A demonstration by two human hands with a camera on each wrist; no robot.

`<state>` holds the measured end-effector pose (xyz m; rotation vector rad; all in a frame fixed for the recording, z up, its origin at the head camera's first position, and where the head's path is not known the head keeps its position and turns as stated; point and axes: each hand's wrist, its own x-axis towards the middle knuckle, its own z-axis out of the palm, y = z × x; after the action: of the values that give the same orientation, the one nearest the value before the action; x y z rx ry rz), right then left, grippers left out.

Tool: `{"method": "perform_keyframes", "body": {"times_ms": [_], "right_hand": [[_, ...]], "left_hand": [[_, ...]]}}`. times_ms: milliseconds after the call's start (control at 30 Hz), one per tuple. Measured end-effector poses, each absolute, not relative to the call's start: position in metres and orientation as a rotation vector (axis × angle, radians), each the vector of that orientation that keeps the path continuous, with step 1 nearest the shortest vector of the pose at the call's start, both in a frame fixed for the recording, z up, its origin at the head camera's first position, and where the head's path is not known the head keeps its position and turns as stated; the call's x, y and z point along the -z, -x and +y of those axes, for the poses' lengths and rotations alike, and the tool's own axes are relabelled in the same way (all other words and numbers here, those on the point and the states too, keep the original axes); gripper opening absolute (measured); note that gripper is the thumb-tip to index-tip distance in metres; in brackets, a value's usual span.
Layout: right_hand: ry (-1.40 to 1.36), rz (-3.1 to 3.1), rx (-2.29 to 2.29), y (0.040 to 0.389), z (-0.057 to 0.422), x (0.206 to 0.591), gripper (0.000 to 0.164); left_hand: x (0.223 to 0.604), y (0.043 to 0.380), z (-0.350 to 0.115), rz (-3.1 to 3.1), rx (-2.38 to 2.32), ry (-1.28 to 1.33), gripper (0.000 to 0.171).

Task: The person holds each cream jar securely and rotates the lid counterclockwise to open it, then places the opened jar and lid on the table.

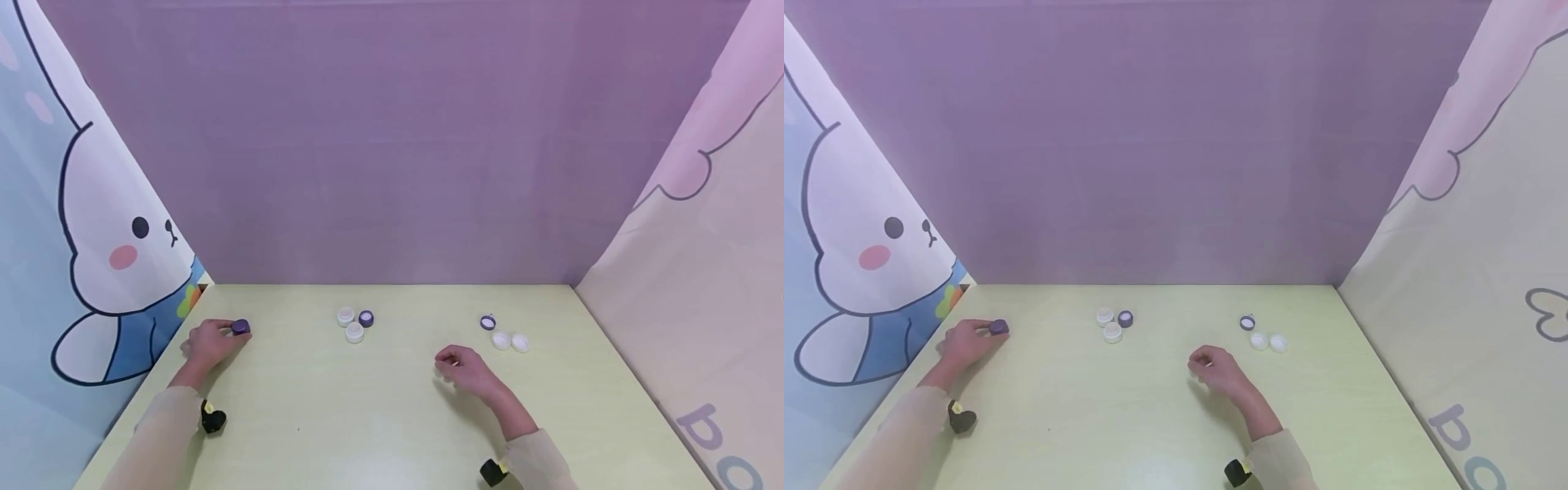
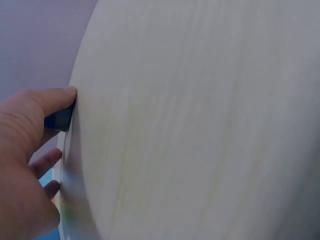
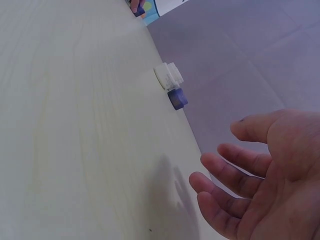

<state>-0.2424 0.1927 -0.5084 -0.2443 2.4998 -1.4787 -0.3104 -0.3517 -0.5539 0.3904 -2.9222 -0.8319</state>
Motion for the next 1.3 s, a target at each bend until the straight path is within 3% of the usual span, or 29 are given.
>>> {"method": "perform_keyframes", "body": {"times_ms": [367,1300], "right_hand": [[0.331,2.575,1.390,0.232,0.195,0.495,0.024],[0.662,2.551,1.431,0.190,0.163,0.440,0.014]], "left_hand": [[0.540,0.303,-0.336,-2.922,1.028,-0.312,0.066],[0.489,0.262,-0.232,-2.643,1.237,0.365,0.038]]}}
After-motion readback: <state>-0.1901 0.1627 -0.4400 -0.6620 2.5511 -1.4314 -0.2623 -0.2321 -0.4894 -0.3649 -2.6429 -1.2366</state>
